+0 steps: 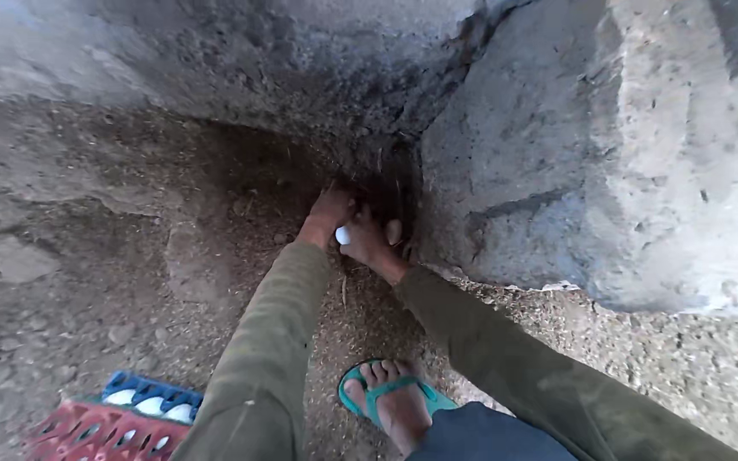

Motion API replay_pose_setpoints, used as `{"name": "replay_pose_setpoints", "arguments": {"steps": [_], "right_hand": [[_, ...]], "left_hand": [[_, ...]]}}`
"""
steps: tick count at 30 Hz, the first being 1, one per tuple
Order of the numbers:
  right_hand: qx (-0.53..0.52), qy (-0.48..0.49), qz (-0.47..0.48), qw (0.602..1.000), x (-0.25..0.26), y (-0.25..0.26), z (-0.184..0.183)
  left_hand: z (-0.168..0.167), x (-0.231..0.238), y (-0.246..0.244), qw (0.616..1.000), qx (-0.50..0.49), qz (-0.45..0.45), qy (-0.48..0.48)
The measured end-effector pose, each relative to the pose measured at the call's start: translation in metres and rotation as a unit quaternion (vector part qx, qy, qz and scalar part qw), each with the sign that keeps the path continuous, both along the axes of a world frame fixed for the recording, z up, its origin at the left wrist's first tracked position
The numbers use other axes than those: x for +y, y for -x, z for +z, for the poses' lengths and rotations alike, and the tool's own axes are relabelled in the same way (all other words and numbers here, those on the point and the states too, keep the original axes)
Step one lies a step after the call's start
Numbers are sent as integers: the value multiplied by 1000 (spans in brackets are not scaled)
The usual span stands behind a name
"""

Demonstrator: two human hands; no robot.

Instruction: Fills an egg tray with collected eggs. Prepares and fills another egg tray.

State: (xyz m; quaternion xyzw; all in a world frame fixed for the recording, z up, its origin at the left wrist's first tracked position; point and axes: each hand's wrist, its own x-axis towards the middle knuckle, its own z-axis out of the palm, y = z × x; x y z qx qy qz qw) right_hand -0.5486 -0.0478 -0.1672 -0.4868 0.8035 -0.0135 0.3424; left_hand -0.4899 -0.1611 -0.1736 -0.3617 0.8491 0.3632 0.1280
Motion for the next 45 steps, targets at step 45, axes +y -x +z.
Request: {"name": "replay_pose_setpoints", "arguments": {"steps": [45], "right_hand": [[-388, 221, -99, 889, 117, -36, 134]], "left_hand": [[17, 107, -49, 990, 31, 138, 1]]}}
